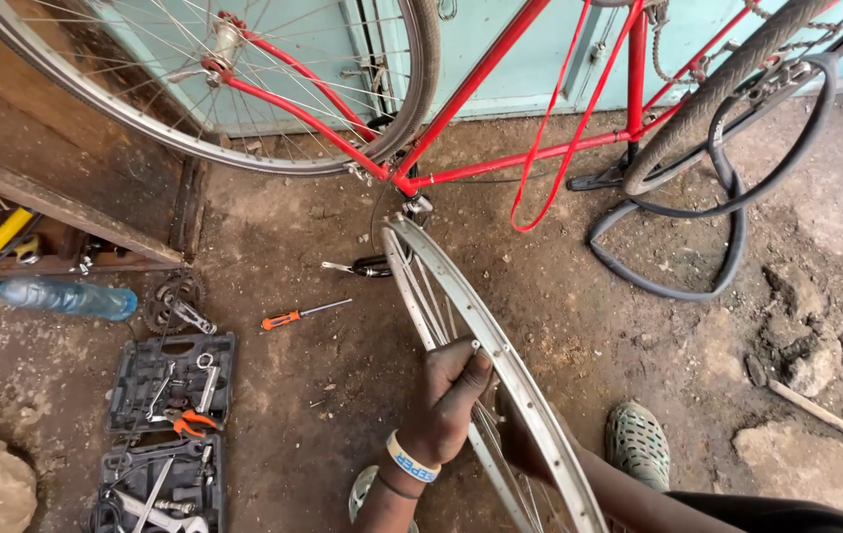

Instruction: The person is sitting on the ground repairing a bicycle wheel. They are inserting and adjusting spokes into the rim and hub, using their hands to tighten and align the components.

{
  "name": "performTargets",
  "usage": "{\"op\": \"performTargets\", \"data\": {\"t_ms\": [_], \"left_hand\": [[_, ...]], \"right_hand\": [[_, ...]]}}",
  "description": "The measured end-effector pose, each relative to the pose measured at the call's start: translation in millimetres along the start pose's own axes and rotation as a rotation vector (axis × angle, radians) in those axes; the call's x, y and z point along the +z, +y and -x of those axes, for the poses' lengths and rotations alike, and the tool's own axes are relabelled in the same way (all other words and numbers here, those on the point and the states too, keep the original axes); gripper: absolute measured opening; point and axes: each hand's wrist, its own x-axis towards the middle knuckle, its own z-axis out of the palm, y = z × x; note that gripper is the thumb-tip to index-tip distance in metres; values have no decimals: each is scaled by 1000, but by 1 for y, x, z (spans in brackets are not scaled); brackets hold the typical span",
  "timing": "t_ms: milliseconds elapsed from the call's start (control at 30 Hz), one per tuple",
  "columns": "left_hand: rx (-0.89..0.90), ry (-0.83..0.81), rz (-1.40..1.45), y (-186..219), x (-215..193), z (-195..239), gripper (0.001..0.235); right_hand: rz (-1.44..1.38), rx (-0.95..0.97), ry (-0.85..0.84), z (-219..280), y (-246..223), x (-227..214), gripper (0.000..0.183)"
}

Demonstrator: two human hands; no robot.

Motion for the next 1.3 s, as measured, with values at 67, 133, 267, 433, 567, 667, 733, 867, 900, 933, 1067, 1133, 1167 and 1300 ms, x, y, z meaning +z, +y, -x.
{"op": "performTargets", "data": {"t_ms": [67,133,267,433,567,667,733,867,900,933,1067,1133,1167,1300], "left_hand": [[26,58,85,-10,10,-2,48],[31,126,122,-15,15,-3,47],[24,314,250,-22,18,-4,43],[47,286,280,-27,11,-4,42],[51,289,370,-37,-4,-4,43],[80,284,324,-27,-10,-4,45],[59,297,311,-28,-15,-1,44],[71,407,402,-42,-20,-2,42],[60,403,401,-44,-21,-2,42],[63,439,433,-46,-22,-2,40],[86,418,428,-38,-21,-3,41],[78,444,426,-30,-22,-7,42],[70,474,423,-25,-24,-6,44],[39,460,441,-28,-18,-10,46]], "right_hand": [[697,-259,-53,-1,-2,5,28],[1214,-464,-93,-3,-10,8,18],[2765,-1062,-180,-10,-28,5,22],[2530,-1117,-579,30,25,12,46],[2384,-883,-277,43,37,-1,31],[2339,-736,-167,68,49,13,11],[2550,-742,-21,76,60,5,24],[2842,-646,7,69,58,-23,41],[2834,-637,13,62,50,-36,41],[2894,-707,-63,55,43,-48,44],[2843,-697,88,57,43,-47,39],[2761,-784,-94,63,41,-39,32],[2670,-857,-271,66,40,-36,26],[2714,-801,9,74,57,-21,76]]}}
